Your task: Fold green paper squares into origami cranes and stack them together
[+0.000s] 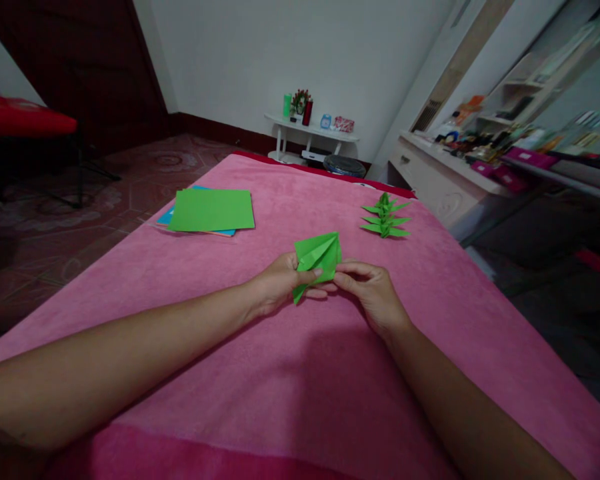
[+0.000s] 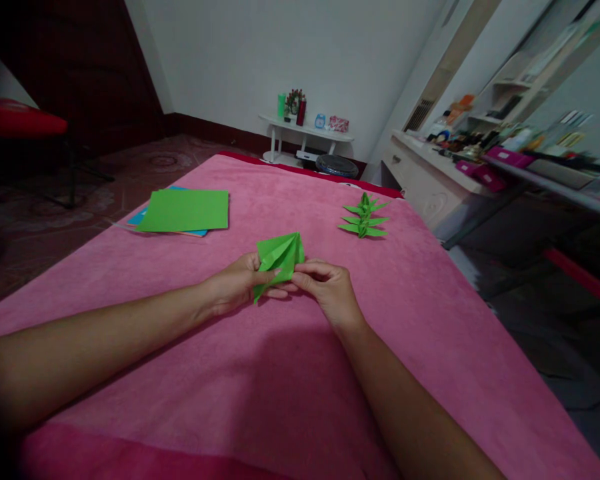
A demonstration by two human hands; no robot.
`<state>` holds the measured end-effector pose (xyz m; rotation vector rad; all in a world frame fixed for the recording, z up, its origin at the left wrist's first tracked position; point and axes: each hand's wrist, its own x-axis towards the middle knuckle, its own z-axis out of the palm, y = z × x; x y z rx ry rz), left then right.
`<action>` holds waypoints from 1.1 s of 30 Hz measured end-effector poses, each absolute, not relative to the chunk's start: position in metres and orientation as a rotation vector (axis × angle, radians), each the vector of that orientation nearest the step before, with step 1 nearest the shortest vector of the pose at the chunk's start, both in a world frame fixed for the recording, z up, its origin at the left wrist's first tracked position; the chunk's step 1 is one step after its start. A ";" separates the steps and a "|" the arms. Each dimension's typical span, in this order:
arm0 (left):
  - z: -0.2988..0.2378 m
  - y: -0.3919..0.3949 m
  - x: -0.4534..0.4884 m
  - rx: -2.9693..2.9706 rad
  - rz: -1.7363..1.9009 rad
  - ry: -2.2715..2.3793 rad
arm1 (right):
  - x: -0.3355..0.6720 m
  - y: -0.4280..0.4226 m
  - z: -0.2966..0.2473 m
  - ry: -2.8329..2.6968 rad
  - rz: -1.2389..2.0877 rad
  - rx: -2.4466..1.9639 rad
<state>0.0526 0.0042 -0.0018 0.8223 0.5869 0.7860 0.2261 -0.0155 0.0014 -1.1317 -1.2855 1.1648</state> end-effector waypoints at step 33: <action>-0.003 -0.002 0.055 0.949 0.871 0.632 | 0.228 -0.015 0.008 -1.376 1.385 -1.064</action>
